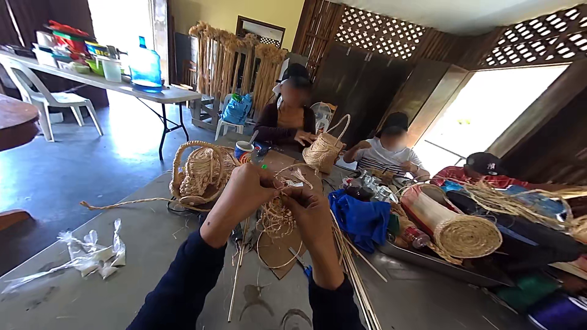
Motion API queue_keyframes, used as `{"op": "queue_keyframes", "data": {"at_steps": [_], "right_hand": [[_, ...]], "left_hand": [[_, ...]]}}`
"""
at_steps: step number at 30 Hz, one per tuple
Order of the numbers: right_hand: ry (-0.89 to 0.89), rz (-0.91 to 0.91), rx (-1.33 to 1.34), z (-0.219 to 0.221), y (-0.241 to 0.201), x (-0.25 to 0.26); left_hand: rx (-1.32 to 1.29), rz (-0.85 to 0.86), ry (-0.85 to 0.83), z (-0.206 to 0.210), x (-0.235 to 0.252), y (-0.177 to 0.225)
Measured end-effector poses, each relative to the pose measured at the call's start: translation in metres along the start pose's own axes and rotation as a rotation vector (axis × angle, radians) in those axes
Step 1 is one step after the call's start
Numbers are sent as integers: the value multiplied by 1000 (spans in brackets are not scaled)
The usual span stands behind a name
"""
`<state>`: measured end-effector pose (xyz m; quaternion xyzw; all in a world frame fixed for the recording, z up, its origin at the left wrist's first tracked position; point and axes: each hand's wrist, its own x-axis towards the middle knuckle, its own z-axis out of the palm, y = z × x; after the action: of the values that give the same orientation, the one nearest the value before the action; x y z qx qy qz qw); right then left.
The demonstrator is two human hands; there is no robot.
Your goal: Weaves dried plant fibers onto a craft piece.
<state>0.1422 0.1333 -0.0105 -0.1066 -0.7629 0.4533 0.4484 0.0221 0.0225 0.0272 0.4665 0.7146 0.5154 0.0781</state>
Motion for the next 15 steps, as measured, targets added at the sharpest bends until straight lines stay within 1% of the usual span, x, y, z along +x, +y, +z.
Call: {"op": "queue_keyframes", "data": {"at_steps": [3, 6, 9, 12, 15], "right_hand": [[9, -20, -53, 4, -7, -3], [-38, 13, 52, 7, -13, -7], [-103, 55, 137, 11, -21, -12], [-201, 110, 142, 17, -28, -16], [-305, 137, 119, 25, -29, -21]], "left_hand": [[76, 6, 47, -1, -8, 8], [155, 63, 117, -6, -21, 12], [194, 140, 189, -11, -37, 5], [152, 166, 250, -15, -53, -12], [-25, 154, 313, -13, -71, -36]]}}
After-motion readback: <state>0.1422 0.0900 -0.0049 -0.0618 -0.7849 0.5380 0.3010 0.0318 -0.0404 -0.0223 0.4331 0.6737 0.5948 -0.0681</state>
